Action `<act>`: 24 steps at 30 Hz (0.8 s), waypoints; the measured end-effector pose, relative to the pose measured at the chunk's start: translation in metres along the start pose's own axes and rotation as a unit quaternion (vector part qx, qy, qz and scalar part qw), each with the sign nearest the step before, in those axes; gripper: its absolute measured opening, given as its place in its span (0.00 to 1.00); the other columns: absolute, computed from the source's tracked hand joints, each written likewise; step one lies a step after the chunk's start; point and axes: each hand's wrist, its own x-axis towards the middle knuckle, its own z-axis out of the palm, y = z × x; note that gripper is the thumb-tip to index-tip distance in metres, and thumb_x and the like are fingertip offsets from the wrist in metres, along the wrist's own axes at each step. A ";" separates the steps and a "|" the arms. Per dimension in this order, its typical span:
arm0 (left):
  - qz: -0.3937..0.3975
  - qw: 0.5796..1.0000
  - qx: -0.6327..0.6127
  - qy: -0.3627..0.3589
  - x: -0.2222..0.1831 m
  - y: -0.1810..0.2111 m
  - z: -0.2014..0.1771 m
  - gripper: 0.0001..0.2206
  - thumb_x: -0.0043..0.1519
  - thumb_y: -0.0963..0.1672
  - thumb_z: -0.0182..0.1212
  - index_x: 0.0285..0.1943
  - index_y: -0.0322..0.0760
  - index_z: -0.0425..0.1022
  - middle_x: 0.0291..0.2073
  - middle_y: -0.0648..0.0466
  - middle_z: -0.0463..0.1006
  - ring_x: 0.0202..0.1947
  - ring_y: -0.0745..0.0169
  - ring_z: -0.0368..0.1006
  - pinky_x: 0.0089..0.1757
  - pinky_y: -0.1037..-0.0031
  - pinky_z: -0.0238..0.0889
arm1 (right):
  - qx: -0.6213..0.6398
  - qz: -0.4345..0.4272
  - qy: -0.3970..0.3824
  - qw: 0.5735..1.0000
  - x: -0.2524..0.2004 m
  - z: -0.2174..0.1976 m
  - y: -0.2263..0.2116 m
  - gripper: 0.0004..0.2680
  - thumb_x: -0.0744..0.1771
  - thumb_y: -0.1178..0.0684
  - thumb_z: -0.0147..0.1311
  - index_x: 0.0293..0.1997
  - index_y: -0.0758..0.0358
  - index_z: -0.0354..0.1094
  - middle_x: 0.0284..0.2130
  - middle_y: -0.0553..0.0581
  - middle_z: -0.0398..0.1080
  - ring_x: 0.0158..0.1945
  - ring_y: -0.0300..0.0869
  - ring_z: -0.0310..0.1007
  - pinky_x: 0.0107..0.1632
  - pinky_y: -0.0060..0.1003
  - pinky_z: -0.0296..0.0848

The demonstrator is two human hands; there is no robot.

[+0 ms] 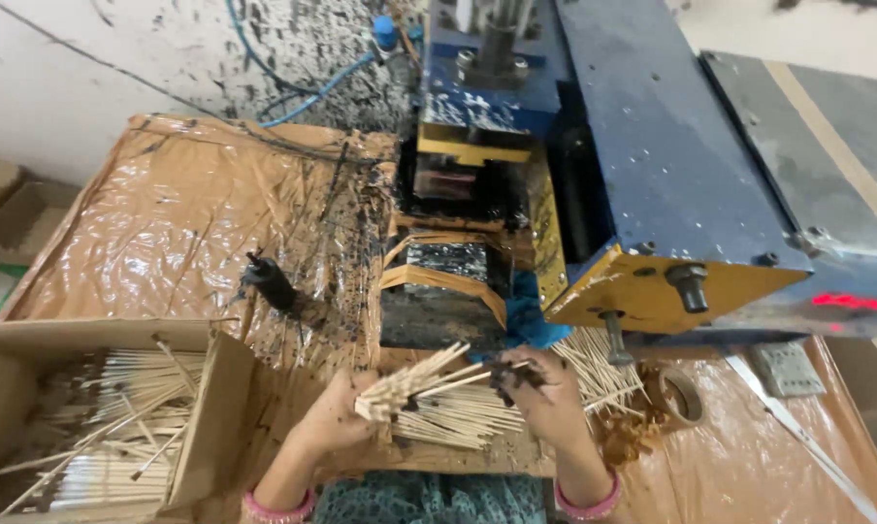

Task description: Operating a machine to apply coating to wooden sticks, likely for incense production.

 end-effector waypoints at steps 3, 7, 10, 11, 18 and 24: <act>-0.158 0.950 -0.270 0.006 0.060 0.047 -0.063 0.16 0.56 0.37 0.69 0.51 0.30 0.70 0.39 0.54 0.78 0.39 0.69 0.75 0.38 0.77 0.71 | 0.057 -0.035 -0.076 0.995 0.045 0.001 -0.024 0.10 0.64 0.68 0.58 0.48 0.65 0.70 0.40 0.54 0.75 0.38 0.35 0.74 0.39 0.30 0.74; -0.100 0.911 -0.371 0.148 0.116 0.042 -0.093 0.08 0.58 0.37 0.64 0.45 0.30 0.79 0.31 0.55 0.80 0.26 0.71 0.73 0.27 0.76 0.67 | -0.177 -0.229 -0.112 0.951 0.103 0.018 -0.048 0.10 0.65 0.67 0.55 0.50 0.64 0.71 0.44 0.58 0.75 0.49 0.47 0.74 0.55 0.39 0.71; -0.088 0.920 -0.324 0.202 0.155 0.028 -0.079 0.05 0.59 0.38 0.64 0.41 0.30 0.80 0.25 0.59 0.77 0.24 0.75 0.68 0.26 0.79 0.61 | -0.369 -0.307 -0.094 0.872 0.123 0.025 -0.041 0.12 0.65 0.65 0.53 0.53 0.63 0.72 0.48 0.62 0.74 0.55 0.56 0.72 0.64 0.48 0.65; -0.096 0.918 -0.328 0.199 0.167 0.024 -0.071 0.04 0.59 0.39 0.64 0.39 0.30 0.80 0.24 0.61 0.76 0.22 0.75 0.66 0.25 0.79 0.60 | -0.453 -0.306 -0.076 0.834 0.126 0.025 -0.036 0.13 0.65 0.64 0.52 0.54 0.63 0.73 0.50 0.64 0.74 0.57 0.60 0.70 0.67 0.52 0.62; -0.158 0.873 -0.434 0.158 0.178 0.010 -0.046 0.04 0.60 0.41 0.62 0.37 0.32 0.80 0.20 0.62 0.70 0.17 0.74 0.59 0.21 0.77 0.52 | -0.451 -0.200 -0.045 0.869 0.106 0.039 -0.072 0.17 0.63 0.63 0.46 0.58 0.69 0.69 0.55 0.70 0.72 0.60 0.65 0.65 0.63 0.51 0.61; -0.101 0.872 -0.446 0.177 0.175 -0.006 -0.034 0.04 0.61 0.40 0.62 0.36 0.30 0.79 0.27 0.63 0.74 0.26 0.77 0.63 0.29 0.77 0.58 | -0.412 0.035 -0.072 0.908 0.121 0.023 -0.025 0.12 0.69 0.57 0.47 0.58 0.64 0.70 0.47 0.65 0.75 0.51 0.53 0.75 0.56 0.43 0.70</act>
